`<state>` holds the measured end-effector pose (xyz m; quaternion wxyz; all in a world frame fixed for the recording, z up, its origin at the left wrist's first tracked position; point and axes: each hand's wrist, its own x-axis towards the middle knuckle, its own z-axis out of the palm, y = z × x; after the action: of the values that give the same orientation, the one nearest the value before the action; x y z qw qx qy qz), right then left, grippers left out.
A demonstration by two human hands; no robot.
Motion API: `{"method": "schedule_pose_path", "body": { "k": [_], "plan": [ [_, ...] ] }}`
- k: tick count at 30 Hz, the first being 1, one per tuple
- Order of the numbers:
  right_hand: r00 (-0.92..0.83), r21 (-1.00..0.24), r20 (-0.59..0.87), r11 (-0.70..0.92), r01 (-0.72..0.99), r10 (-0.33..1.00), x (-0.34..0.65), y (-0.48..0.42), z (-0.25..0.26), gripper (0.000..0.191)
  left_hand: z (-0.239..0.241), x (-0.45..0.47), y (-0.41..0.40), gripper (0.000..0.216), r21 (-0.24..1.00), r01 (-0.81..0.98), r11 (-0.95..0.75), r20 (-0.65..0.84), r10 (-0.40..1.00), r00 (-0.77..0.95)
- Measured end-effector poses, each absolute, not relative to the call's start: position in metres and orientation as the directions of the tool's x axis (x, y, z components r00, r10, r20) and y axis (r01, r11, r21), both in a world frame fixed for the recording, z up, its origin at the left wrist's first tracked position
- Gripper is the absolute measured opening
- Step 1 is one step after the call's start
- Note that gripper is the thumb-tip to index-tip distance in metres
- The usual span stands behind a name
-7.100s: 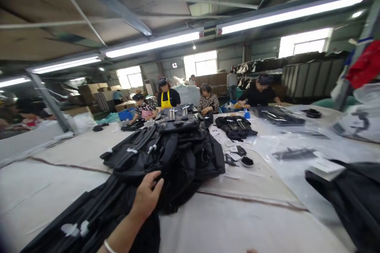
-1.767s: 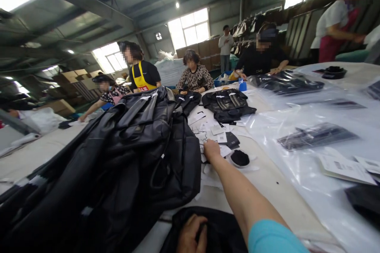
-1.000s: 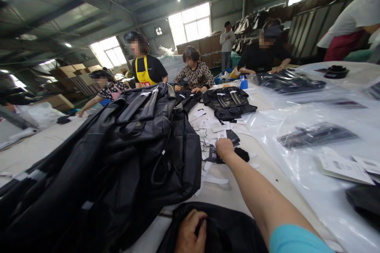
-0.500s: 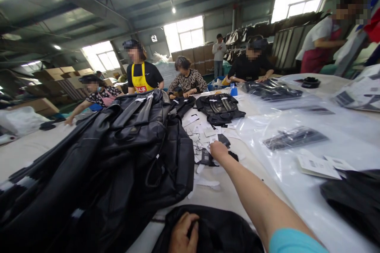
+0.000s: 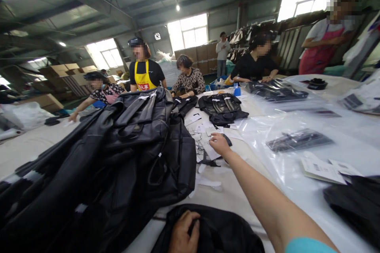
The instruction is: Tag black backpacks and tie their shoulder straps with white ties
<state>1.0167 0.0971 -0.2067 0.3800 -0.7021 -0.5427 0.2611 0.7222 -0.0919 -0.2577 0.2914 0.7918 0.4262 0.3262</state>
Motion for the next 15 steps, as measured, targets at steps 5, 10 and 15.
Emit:
{"method": "schedule_pose_path", "body": {
  "k": [5, 10, 15],
  "plan": [
    [0.263, -0.986, 0.089, 0.047, 0.163, 0.961, 1.019, 0.053, -0.145, 0.029, -0.251, 0.721, -0.090, 0.022, 0.721, 0.474, -0.506, 0.283, 0.839, 0.465],
    [0.297, -0.983, 0.052, 0.102, -0.155, 0.954, 1.004, -0.006, -0.102, 0.024, -0.255, 0.719, -0.086, 0.026, 0.718, 0.442, -0.538, 0.328, 0.821, 0.468],
    [0.295, -0.940, -0.052, 0.053, -0.336, 0.954, 0.997, -0.059, -0.079, 0.023, -0.236, 0.716, -0.086, 0.029, 0.785, 0.461, -0.414, 0.191, 0.869, 0.456]
  ]
}}
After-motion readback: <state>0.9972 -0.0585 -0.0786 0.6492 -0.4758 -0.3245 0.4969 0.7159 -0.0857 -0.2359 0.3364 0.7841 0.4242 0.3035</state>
